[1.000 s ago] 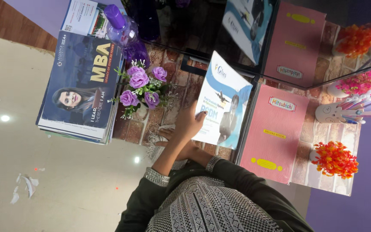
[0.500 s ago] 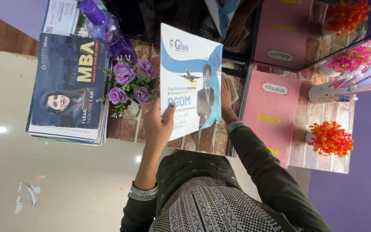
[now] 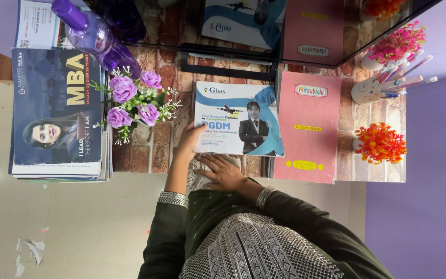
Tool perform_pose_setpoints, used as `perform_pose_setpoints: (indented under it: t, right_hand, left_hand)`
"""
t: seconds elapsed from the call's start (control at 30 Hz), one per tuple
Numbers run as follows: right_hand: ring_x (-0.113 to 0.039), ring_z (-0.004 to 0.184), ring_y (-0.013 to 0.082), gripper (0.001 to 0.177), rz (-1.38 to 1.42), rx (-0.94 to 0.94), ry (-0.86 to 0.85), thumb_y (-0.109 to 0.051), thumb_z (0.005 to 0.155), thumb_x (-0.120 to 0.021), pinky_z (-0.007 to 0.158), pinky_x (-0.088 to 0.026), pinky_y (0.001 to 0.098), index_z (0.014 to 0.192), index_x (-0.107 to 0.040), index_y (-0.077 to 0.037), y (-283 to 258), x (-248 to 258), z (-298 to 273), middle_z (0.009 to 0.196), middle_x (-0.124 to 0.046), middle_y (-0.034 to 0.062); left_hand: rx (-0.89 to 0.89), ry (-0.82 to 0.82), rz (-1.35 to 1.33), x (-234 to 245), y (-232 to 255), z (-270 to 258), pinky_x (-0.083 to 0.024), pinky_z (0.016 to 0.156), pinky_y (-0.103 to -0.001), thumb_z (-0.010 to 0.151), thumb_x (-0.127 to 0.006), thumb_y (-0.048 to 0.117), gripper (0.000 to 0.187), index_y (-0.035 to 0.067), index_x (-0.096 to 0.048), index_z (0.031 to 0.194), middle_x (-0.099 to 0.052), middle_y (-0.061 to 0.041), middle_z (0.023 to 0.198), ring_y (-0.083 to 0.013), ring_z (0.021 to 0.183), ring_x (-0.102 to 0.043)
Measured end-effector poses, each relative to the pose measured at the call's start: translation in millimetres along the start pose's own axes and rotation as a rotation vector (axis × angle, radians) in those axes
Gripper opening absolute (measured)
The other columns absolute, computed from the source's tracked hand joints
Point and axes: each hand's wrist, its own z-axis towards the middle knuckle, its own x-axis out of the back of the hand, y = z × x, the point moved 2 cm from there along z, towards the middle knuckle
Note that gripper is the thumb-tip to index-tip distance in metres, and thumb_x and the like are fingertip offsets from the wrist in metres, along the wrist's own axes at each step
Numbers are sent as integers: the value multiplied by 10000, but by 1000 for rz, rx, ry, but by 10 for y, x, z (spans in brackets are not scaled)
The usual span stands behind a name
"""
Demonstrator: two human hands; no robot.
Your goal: The person wipes the surface of a brick-patterned table with a cloth, moving books, a purple water bottle, and a container of pens aside to reach different areas.
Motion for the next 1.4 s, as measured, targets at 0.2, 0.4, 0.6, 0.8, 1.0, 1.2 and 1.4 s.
perform_pose_setpoints:
  t: [0.2, 0.4, 0.6, 0.8, 1.0, 1.2, 1.4]
  right_hand:
    - [-337, 1485, 419, 556, 53, -319, 7, -557, 989, -572, 1218, -201, 592, 1436, -535, -228, 216, 29, -297, 1597, -376, 217]
    - [-199, 1503, 556, 798, -135, -616, 272, -618, 948, -551, 1215, -147, 652, 1462, -423, -21, 111, 100, -772, 1586, -241, 394]
    - [-133, 1462, 556, 829, -110, -335, -88, -648, 901, -565, 1165, -82, 692, 1496, -409, -93, -86, -33, -294, 1550, -171, 405]
    - [-200, 1566, 429, 568, -125, -6, -353, -415, 1038, -540, 1311, -107, 610, 1492, -474, -80, -309, -467, 731, 1617, -289, 267]
    - [-301, 1510, 340, 559, 52, 127, -142, -140, 877, -615, 1250, -154, 543, 1415, -508, -248, -80, -184, 135, 1621, -380, 174]
    - [-386, 1478, 330, 561, 101, -33, -12, -103, 831, -673, 1255, -230, 523, 1351, -544, -272, 121, 334, -571, 1591, -424, 110]
    - [-356, 1493, 346, 504, 45, 72, -97, -150, 847, -659, 1251, -222, 559, 1335, -560, -223, 17, -19, -155, 1599, -403, 130]
  left_hand:
    - [217, 53, -139, 214, -82, 240, -536, 864, -348, 944, -675, 262, 359, 21, -673, 1210, -737, -114, 1120, -216, 1007, -704]
    - [197, 94, -142, 345, 11, 388, -542, 851, -336, 949, -674, 275, 363, 10, -683, 1197, -743, -113, 1127, -216, 1014, -694]
    - [220, 102, -295, 486, -181, 583, -567, 753, -342, 948, -692, 245, 325, 24, -682, 1186, -734, -82, 1069, -201, 943, -698]
    - [168, 2, -372, 574, -268, 656, -609, 628, -302, 957, -691, 212, 314, -17, -664, 1171, -739, -109, 1023, -197, 832, -732]
    - [125, 97, -206, 665, -370, 814, -599, 619, -316, 911, -709, 170, 246, 8, -680, 1095, -741, -105, 978, -212, 821, -722]
    - [-163, 320, 744, 628, -373, 680, -562, 659, -391, 877, -697, 211, 162, 90, -703, 985, -757, -97, 912, -247, 793, -730]
    - [-413, 499, 1101, 476, -438, 696, -543, 769, -480, 922, -692, 289, 262, 97, -697, 1100, -754, -209, 955, -382, 906, -723]
